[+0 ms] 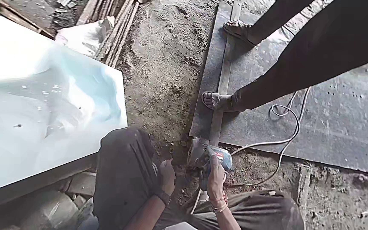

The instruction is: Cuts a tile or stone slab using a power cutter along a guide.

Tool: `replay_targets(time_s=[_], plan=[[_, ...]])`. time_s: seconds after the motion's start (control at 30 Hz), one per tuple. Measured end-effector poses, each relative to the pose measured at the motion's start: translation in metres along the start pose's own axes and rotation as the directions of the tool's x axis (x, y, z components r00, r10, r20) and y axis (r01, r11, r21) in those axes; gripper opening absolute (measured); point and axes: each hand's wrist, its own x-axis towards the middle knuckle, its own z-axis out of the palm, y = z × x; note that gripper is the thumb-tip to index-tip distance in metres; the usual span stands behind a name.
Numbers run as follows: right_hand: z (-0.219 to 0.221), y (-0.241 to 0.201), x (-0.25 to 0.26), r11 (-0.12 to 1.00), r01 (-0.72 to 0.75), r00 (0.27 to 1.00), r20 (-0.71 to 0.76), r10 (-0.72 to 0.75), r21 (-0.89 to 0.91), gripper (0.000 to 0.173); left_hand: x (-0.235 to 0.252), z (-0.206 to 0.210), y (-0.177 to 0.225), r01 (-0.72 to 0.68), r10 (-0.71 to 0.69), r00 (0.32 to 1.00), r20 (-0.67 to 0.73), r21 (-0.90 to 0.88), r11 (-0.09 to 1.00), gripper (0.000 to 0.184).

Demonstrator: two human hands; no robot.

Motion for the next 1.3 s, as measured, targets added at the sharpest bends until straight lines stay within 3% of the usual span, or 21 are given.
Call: replay_targets(time_s=[0.2,0.37,0.47,0.6,0.8,1.17,1.3], plan=[[0.012,0.025,-0.007,0.986,0.011,1.000,0.024,-0.007,-0.164,0.044,-0.003,-0.004,0.010,-0.036,0.042,0.999,0.019,-0.252,0.967,0.026],[0.010,0.034,-0.005,0.959,0.051,0.998,0.048,-0.039,-0.279,0.047,-0.007,-0.016,0.026,-0.005,0.029,0.997,0.074,-0.299,0.954,0.022],[0.009,0.026,-0.006,0.951,0.041,0.998,0.057,-0.024,-0.306,0.050,-0.003,-0.011,0.022,-0.094,0.108,0.992,0.061,-0.197,0.976,0.027],[0.014,0.032,0.004,0.980,0.034,0.999,0.017,-0.032,-0.198,0.045,0.009,-0.003,0.015,-0.248,0.247,0.967,0.059,0.000,0.969,0.032],[0.015,0.043,0.015,0.974,0.053,0.998,-0.002,-0.055,-0.220,0.045,0.015,0.011,0.018,-0.472,0.461,0.881,0.104,0.243,0.847,0.029],[0.005,0.061,0.015,0.948,0.160,0.980,-0.068,-0.185,-0.276,0.047,-0.003,0.035,0.019,-0.600,0.547,0.791,0.275,0.525,0.604,0.033],[0.003,0.059,0.014,0.928,0.162,0.981,-0.050,-0.189,-0.334,0.049,-0.007,0.041,0.022,-0.575,0.515,0.805,0.296,0.603,0.553,0.036]])
